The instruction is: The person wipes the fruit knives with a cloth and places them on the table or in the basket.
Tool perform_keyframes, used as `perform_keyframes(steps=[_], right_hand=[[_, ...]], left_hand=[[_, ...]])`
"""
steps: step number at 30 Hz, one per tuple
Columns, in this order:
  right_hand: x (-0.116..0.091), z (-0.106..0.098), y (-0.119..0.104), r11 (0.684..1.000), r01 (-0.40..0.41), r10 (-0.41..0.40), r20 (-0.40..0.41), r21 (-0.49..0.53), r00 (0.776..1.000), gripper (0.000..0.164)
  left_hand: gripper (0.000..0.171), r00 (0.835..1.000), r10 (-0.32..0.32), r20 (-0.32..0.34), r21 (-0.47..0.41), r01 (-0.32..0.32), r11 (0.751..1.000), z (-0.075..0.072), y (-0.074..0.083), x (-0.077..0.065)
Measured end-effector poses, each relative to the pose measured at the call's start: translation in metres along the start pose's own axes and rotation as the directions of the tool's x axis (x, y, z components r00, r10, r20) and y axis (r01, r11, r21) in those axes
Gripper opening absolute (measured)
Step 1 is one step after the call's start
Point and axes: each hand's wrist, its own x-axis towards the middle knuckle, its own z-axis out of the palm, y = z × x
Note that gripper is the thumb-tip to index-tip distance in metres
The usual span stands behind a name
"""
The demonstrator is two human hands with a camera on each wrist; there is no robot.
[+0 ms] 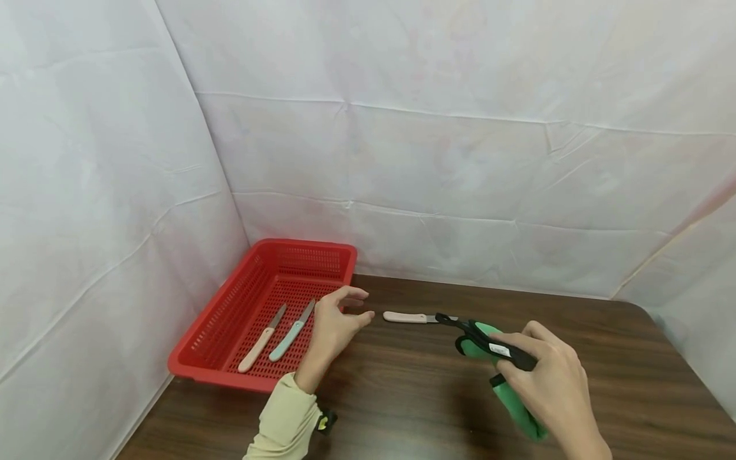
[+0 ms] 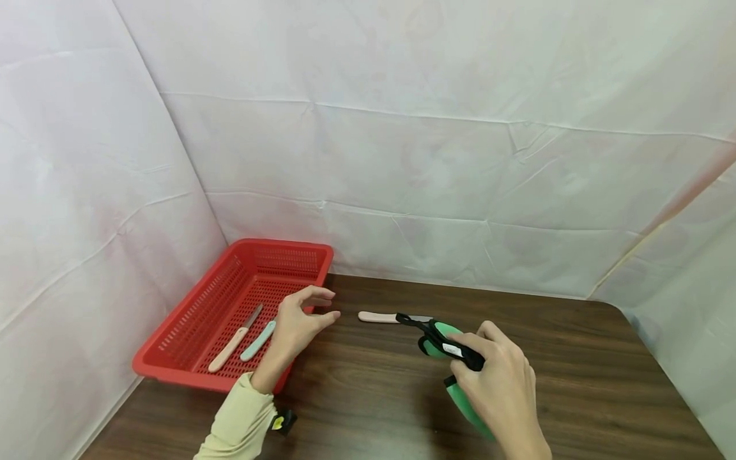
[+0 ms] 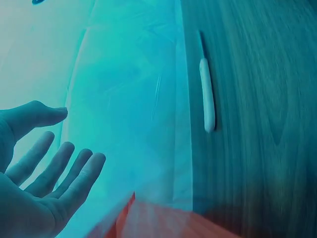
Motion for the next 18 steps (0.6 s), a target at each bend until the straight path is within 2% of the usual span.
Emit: perform_keyframes(steps=[7,18], right_hand=[[-0.001,0.002,0.002,1.0,-0.01,0.01,0.01,0.012,1.0,0.034],[-0.003,0.001,0.004,1.0,-0.022,0.021,0.015,0.007,1.0,0.034]], left_hand=[[0.029,0.999,0.046,-0.008,-0.034,-0.047,0.998,0.024,0.002,-0.002],[0.032,0.999,-0.012,-0.048,0.002,0.012,1.0,0.057,-0.014,-0.005]])
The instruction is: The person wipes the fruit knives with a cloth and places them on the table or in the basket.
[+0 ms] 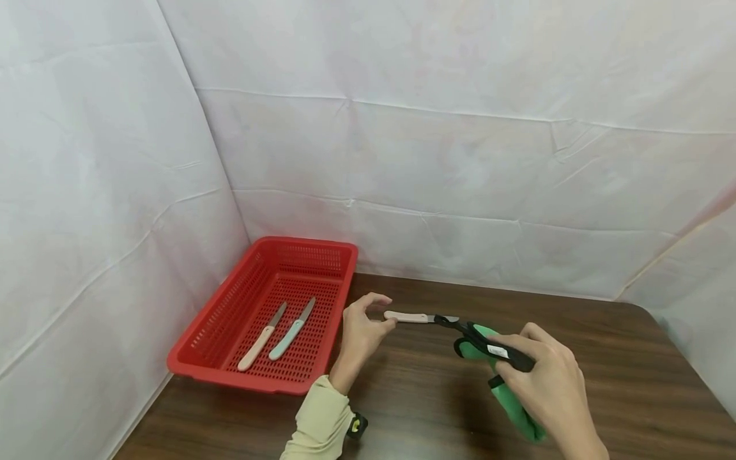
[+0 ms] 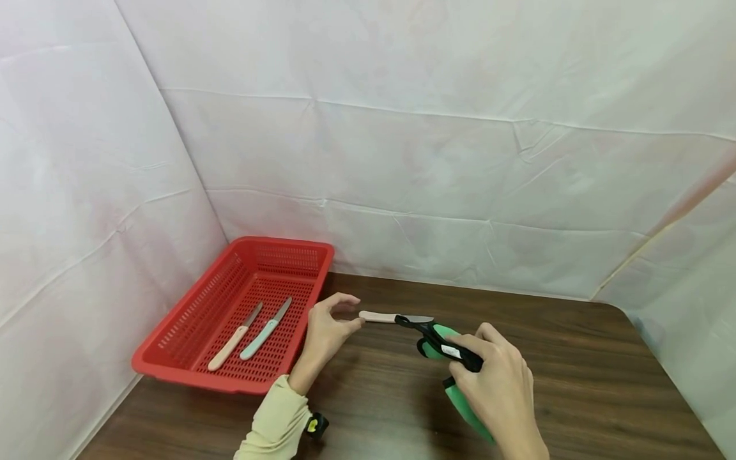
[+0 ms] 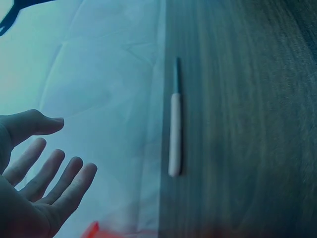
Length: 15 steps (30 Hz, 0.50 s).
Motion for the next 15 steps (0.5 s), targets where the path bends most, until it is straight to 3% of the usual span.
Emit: perform_keyframes(steps=[6,15], right_hand=[[0.0,0.001,0.002,1.0,-0.01,0.01,0.006,-0.005,1.0,0.034],[0.001,0.003,0.005,1.0,0.0,0.0,0.003,0.004,1.0,0.034]], left_hand=[[0.034,1.0,-0.002,-0.019,0.064,0.004,0.998,0.018,-0.014,0.005],[0.036,0.999,-0.028,-0.036,0.062,0.03,0.998,0.035,-0.04,0.014]])
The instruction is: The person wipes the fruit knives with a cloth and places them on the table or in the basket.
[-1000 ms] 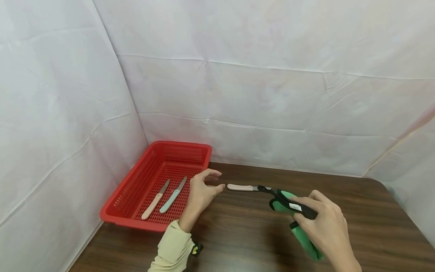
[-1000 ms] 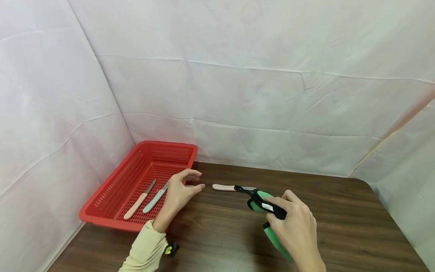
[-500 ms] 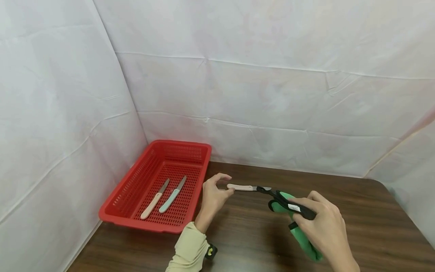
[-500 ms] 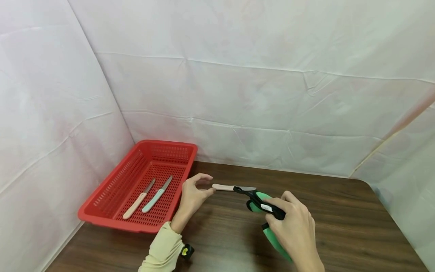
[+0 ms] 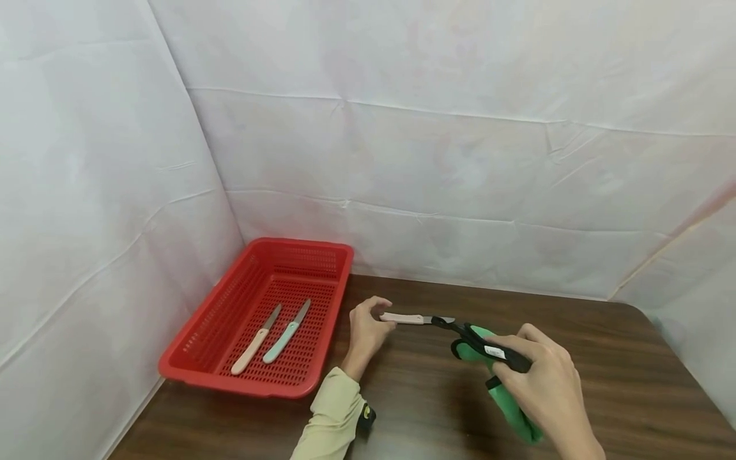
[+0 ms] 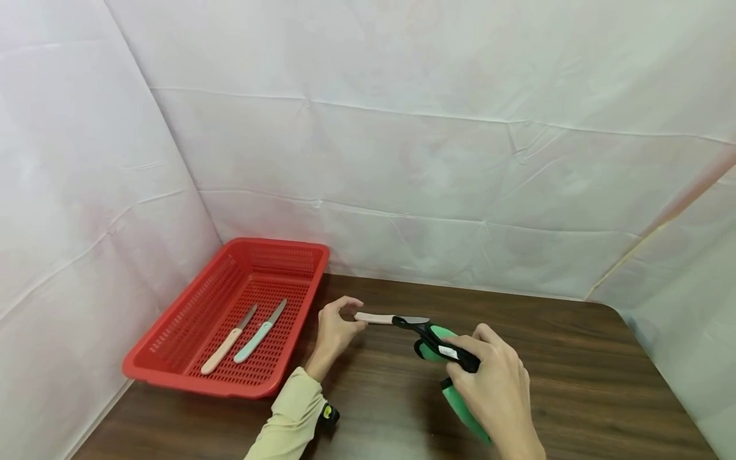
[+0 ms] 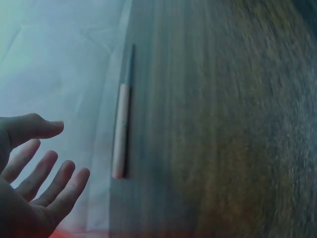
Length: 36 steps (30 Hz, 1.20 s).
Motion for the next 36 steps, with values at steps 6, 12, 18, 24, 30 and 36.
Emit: perform_keyframes(steps=[6,12,18,24,30,36], right_hand=[[0.001,0.0,0.0,1.0,0.003,-0.003,-0.001,-0.002,1.0,0.033],[0.001,0.0,-0.001,1.0,-0.011,0.011,0.007,-0.009,1.0,0.032],[0.001,0.001,-0.001,1.0,-0.026,0.026,0.011,-0.011,1.0,0.033],[0.0,0.001,0.0,0.999,-0.033,0.033,0.003,-0.02,0.999,0.032],[-0.001,0.002,-0.001,0.998,-0.049,0.049,0.007,-0.027,0.999,0.033],[0.0,0.001,0.0,0.998,-0.056,0.056,0.01,-0.034,0.998,0.033]], left_hand=[[0.034,1.0,-0.013,-0.013,0.025,0.014,1.0,0.009,-0.014,0.005],[0.037,1.0,-0.005,0.002,0.048,0.005,0.999,0.016,-0.025,0.008],[0.042,0.998,-0.005,0.069,0.095,-0.002,0.996,0.02,-0.033,0.012],[0.039,0.984,0.0,0.176,0.149,-0.027,0.988,0.022,-0.038,0.014],[0.033,0.977,-0.01,0.213,0.178,-0.029,0.984,0.024,-0.042,0.014],[0.026,0.977,-0.064,0.203,0.147,0.034,0.989,0.025,-0.038,0.015]])
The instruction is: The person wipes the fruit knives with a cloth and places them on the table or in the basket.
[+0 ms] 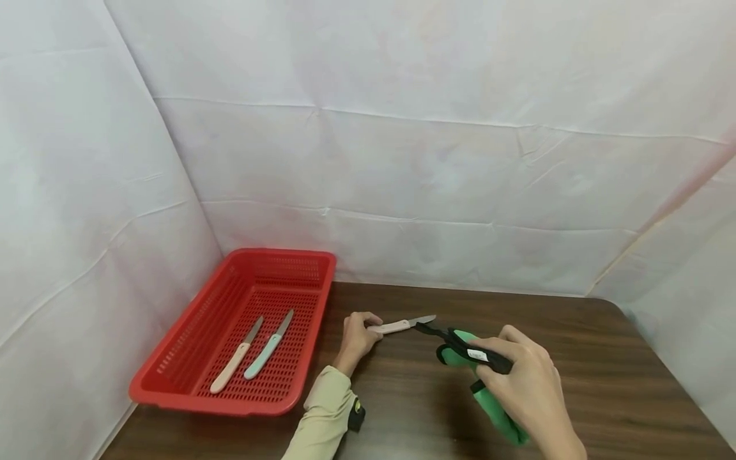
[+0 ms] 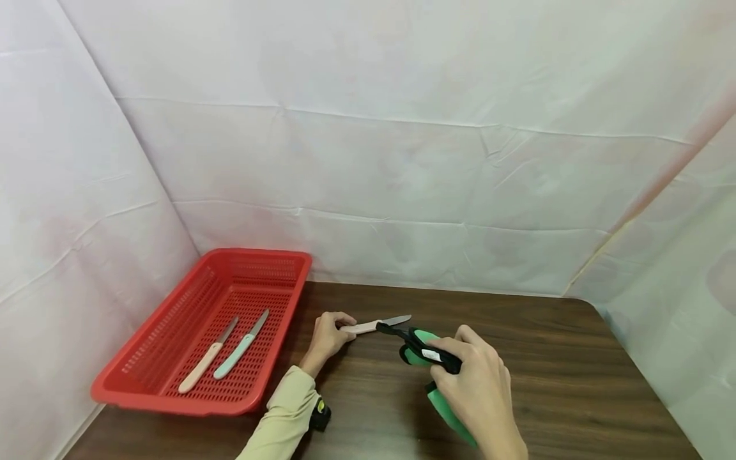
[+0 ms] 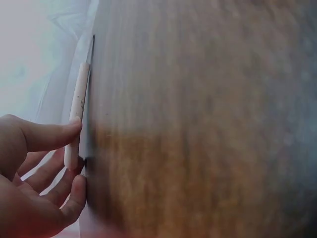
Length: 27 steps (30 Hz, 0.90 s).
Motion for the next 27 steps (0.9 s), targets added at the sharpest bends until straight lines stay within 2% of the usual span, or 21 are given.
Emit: perform_keyframes(steps=[4,7,13,20,23,27], right_hand=[[0.001,0.001,-0.001,1.0,-0.003,0.003,0.003,-0.012,1.0,0.033],[0.001,0.001,-0.001,1.0,-0.006,0.006,0.007,-0.016,1.0,0.033],[0.002,0.002,0.0,1.0,-0.008,0.008,0.017,-0.013,1.0,0.032],[0.001,0.001,0.001,1.0,-0.021,0.021,0.022,-0.007,1.0,0.031],[0.001,0.001,0.001,1.0,-0.026,0.026,0.027,-0.009,0.999,0.031],[0.001,0.001,0.002,1.0,-0.023,0.023,0.031,-0.012,0.999,0.033]], left_hand=[[0.024,1.0,-0.009,-0.019,-0.027,0.009,1.0,-0.005,0.004,-0.001],[0.023,1.0,0.0,-0.009,-0.064,-0.001,0.998,-0.007,0.004,-0.001],[0.026,1.0,-0.007,0.005,-0.214,0.008,0.977,-0.007,0.0,-0.005],[0.021,0.995,-0.005,-0.095,-0.281,-0.022,0.959,-0.011,0.001,-0.011],[0.021,0.995,-0.015,-0.098,-0.343,-0.02,0.939,-0.012,0.001,-0.013],[0.023,0.996,-0.033,-0.081,-0.465,-0.009,0.885,-0.014,0.004,-0.017]])
